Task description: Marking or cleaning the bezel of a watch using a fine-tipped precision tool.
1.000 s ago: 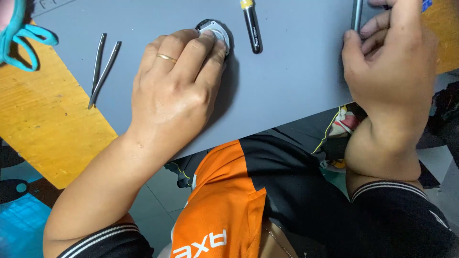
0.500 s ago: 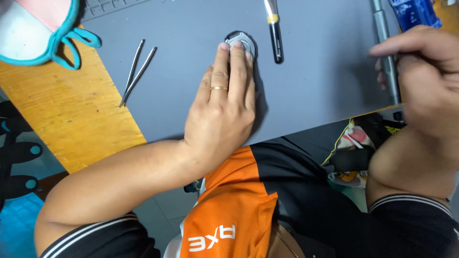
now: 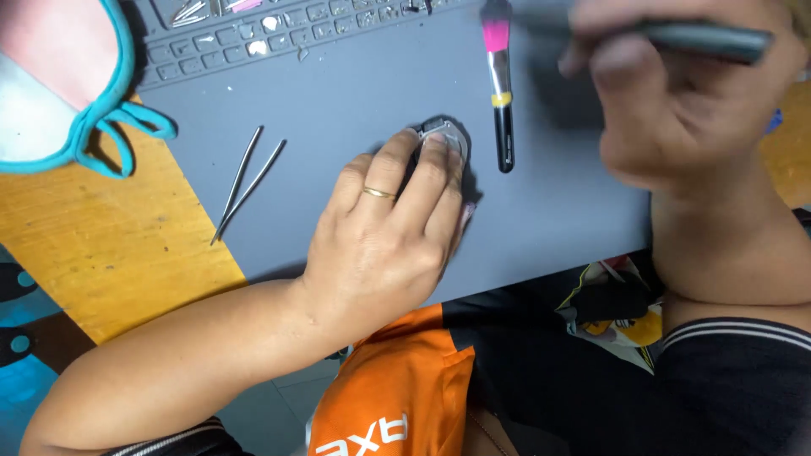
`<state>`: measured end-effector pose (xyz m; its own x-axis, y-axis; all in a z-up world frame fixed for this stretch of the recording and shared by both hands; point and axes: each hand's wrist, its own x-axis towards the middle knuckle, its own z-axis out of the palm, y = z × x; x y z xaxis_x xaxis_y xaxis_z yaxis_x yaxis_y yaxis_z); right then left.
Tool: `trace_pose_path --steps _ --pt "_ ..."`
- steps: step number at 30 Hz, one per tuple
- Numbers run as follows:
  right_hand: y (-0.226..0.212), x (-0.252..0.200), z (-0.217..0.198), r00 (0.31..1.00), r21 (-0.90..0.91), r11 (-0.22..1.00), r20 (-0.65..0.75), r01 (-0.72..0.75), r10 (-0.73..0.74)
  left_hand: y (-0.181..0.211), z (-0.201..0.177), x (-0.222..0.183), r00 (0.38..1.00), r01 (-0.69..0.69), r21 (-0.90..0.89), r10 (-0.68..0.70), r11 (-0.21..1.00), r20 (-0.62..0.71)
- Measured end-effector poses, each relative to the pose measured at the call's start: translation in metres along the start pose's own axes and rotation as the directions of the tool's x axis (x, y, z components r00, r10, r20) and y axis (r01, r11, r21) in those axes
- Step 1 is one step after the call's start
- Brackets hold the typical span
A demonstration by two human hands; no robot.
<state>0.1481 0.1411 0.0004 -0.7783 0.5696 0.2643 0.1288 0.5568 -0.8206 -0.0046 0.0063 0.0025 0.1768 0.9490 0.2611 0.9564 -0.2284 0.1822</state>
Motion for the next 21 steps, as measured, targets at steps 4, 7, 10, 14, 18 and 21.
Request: trace_pose_path --steps 4,7,10,14,18,21 --pt "0.006 -0.002 -0.013 0.990 -0.114 0.991 0.130 0.070 -0.055 -0.005 0.001 0.006 1.000 0.020 -0.136 -0.023 0.990 -0.016" --pt "0.011 -0.018 -0.016 0.998 -0.199 0.979 -0.054 -0.037 0.026 -0.008 -0.001 0.009 0.999 0.033 -0.170 -0.028 0.985 0.031" --pt "0.020 -0.025 -0.028 0.996 -0.320 0.947 -0.086 -0.015 -0.014 -0.009 -0.001 0.011 0.998 0.032 -0.165 -0.022 0.986 0.064" --pt "0.034 -0.023 -0.026 0.984 -0.223 0.961 -0.033 0.165 -0.177 -0.013 0.001 0.014 0.997 0.033 -0.197 -0.019 0.980 0.070" --pt "0.050 -0.018 -0.003 0.880 -0.019 0.976 -0.429 0.217 -0.204 -0.014 0.001 0.014 0.997 0.047 -0.232 -0.032 0.972 0.066" --pt "0.049 -0.009 0.011 0.883 0.077 0.973 -0.440 0.219 -0.164 -0.014 0.002 0.011 0.998 0.048 -0.197 -0.039 0.979 0.049"
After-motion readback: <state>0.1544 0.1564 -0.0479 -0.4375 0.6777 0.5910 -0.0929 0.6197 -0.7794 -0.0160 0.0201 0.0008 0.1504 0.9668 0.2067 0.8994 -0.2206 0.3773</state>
